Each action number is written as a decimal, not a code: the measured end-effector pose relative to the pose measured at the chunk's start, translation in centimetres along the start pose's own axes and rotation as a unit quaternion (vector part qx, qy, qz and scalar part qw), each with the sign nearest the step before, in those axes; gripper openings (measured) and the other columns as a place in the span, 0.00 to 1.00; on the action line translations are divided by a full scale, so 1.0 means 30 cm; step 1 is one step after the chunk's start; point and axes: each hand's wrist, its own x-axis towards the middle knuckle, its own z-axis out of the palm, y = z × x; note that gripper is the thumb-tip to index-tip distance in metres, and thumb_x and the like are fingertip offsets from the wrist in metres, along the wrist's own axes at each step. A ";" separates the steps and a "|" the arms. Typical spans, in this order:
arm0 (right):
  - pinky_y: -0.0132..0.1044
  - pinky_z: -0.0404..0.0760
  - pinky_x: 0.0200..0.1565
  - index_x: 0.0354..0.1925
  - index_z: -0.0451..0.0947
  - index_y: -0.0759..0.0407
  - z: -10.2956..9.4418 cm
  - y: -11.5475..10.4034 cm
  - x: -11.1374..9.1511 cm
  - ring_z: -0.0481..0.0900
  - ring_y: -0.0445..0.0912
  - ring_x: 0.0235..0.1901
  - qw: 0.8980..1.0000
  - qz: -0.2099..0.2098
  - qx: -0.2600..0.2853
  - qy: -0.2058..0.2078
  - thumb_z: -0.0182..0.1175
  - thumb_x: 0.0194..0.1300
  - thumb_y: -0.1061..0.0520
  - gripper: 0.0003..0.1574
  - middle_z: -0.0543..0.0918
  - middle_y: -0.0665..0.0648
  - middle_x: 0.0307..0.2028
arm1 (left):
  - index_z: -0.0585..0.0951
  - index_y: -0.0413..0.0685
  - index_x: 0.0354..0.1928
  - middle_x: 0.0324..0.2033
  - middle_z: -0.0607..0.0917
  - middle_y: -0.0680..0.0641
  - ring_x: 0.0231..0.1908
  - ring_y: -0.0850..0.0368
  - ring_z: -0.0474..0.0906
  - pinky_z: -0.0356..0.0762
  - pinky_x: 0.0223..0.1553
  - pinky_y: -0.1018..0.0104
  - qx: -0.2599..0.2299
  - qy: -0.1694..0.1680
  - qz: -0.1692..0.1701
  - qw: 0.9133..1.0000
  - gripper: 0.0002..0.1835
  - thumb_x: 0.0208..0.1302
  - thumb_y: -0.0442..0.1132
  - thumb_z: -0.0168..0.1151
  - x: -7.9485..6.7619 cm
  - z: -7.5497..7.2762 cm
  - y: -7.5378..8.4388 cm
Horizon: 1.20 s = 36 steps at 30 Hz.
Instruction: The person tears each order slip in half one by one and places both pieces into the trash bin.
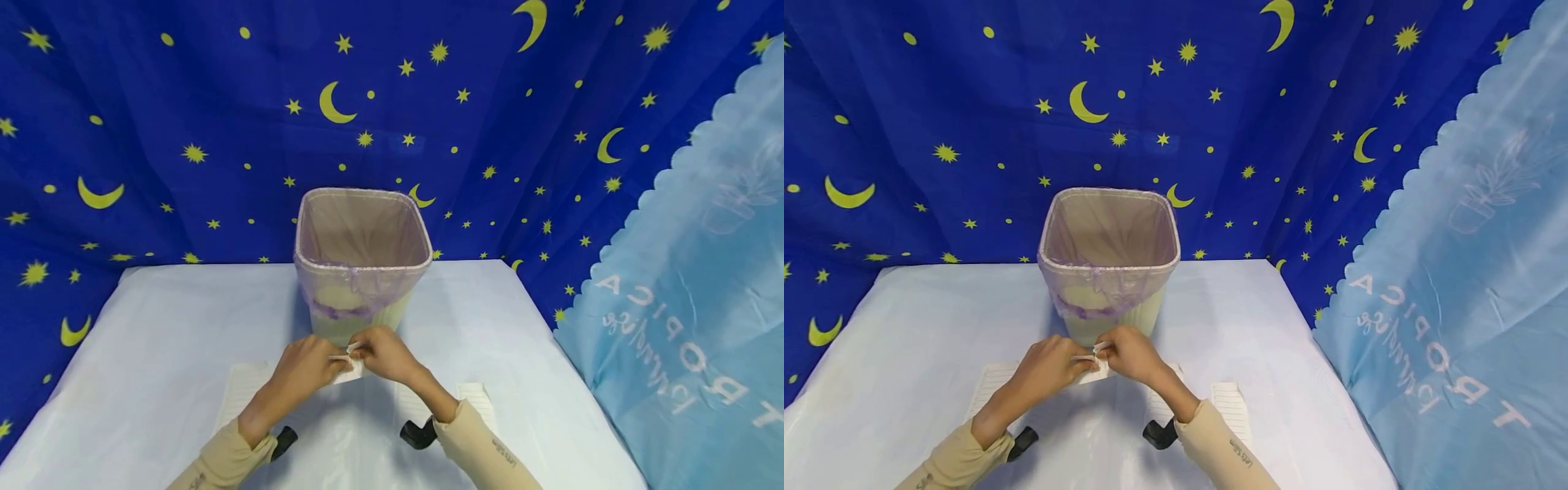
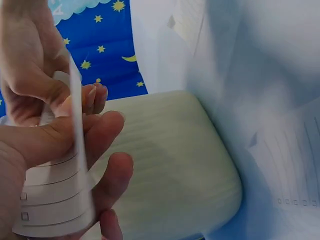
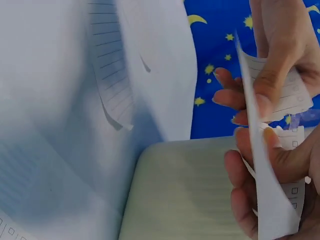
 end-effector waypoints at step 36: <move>0.26 0.75 0.27 0.26 0.88 0.53 0.029 -0.028 -0.030 0.74 0.34 0.20 0.987 0.004 -0.100 0.124 0.63 0.44 0.72 0.16 0.87 0.47 0.23 | 0.91 0.56 0.33 0.12 0.80 0.54 0.12 0.66 0.55 0.54 0.15 0.73 0.024 0.033 0.031 0.999 0.14 0.51 0.28 0.66 -0.012 0.001 0.013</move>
